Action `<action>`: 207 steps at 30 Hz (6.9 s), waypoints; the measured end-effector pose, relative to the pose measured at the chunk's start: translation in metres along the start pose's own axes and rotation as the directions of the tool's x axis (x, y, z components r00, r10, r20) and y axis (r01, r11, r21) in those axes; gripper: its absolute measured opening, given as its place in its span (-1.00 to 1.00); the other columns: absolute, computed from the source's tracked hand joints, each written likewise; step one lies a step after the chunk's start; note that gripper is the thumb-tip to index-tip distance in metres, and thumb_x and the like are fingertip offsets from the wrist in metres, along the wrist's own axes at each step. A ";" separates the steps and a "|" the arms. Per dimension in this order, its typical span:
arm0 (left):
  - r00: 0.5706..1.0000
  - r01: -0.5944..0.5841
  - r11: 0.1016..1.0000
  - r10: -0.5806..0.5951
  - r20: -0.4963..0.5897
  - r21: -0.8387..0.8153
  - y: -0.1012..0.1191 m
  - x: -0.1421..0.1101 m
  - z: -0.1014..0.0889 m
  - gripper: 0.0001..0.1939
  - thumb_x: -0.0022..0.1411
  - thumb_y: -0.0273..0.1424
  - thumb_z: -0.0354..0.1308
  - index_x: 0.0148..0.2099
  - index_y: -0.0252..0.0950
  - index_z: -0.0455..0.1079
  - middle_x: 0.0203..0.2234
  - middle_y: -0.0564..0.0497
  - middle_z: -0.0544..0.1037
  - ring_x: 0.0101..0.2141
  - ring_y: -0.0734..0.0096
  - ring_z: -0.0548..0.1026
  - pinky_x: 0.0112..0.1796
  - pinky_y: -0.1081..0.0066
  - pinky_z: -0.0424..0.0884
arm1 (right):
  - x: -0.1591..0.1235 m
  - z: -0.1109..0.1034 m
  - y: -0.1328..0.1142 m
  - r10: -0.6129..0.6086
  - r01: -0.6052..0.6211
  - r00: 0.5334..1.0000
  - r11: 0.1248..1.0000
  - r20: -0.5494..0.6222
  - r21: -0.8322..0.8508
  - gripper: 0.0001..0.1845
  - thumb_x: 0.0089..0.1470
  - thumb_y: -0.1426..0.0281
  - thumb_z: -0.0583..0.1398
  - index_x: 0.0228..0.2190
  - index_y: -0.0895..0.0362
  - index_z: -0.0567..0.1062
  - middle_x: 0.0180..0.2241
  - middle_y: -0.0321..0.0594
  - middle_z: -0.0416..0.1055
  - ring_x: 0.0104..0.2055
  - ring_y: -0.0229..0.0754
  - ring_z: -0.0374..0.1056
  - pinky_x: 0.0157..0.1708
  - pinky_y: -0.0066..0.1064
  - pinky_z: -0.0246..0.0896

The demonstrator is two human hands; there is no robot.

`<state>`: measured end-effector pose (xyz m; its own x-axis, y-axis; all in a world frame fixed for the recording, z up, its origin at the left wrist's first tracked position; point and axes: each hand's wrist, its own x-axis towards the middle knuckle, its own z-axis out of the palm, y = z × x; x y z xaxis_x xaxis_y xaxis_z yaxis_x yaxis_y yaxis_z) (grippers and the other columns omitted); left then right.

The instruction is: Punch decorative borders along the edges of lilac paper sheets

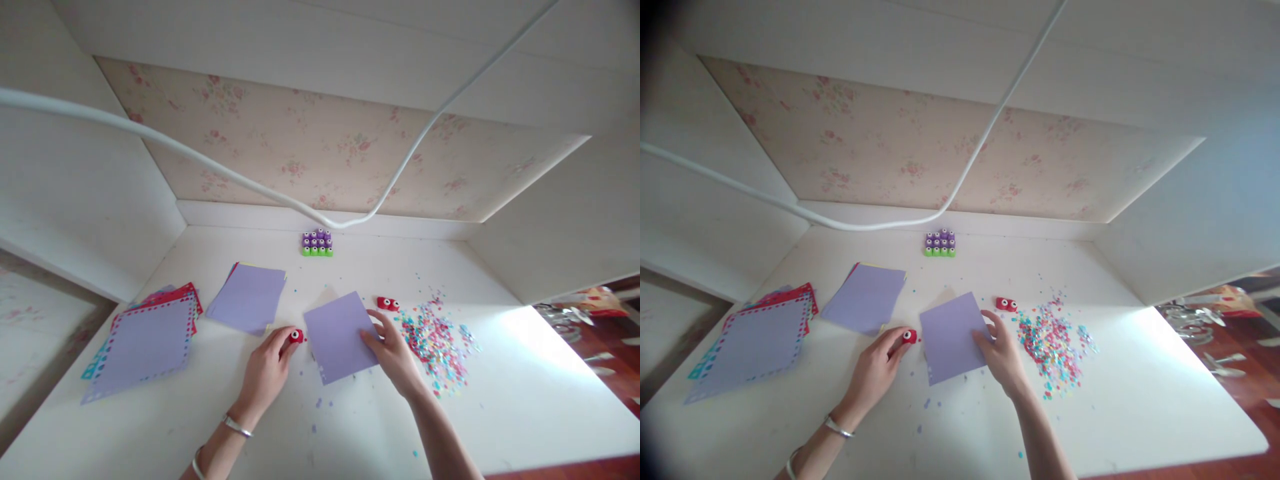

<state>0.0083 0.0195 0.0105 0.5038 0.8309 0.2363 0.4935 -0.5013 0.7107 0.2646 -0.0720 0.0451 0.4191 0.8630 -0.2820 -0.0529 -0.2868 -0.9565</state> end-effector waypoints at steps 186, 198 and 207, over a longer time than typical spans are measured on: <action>0.987 -0.088 0.996 0.091 0.132 -0.030 0.021 -0.035 0.004 -0.78 0.41 -0.45 -0.05 0.01 -0.18 0.37 -0.19 -0.06 0.55 -0.16 0.29 0.55 -0.11 0.28 0.52 | 0.052 -0.061 -0.005 -0.657 0.119 0.719 0.439 -0.227 -0.891 -0.56 0.16 0.15 0.13 0.00 0.06 0.51 0.03 -0.10 0.46 0.08 0.08 0.34 0.03 -0.07 0.27; 0.993 -0.112 0.968 0.103 0.051 0.226 0.015 -0.039 0.016 -0.69 0.41 -0.40 -0.03 0.14 -0.25 0.36 0.13 -0.16 0.41 0.06 0.26 0.47 0.04 0.26 0.48 | 0.162 0.049 -0.057 -0.457 0.390 0.872 0.430 0.176 -0.814 -0.50 0.23 0.45 0.01 0.18 0.11 0.30 0.20 -0.09 0.26 0.05 -0.06 0.37 0.03 -0.28 0.28; 0.989 -0.149 0.926 0.138 0.055 0.346 0.019 -0.029 0.022 -0.63 0.34 -0.34 0.08 0.15 -0.31 0.37 0.10 -0.17 0.49 -0.01 0.18 0.53 -0.02 0.21 0.53 | 0.187 0.065 -0.058 -0.365 0.310 0.917 0.390 0.163 -0.867 -0.71 0.24 0.46 0.04 -0.06 0.14 0.47 -0.02 0.02 0.42 -0.09 0.00 0.43 -0.10 -0.24 0.26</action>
<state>0.0190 -0.0198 0.0025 0.6051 0.7392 0.2956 0.6278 -0.6714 0.3938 0.2872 0.1327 0.0434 0.2556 0.9636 0.0784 0.8950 -0.2051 -0.3960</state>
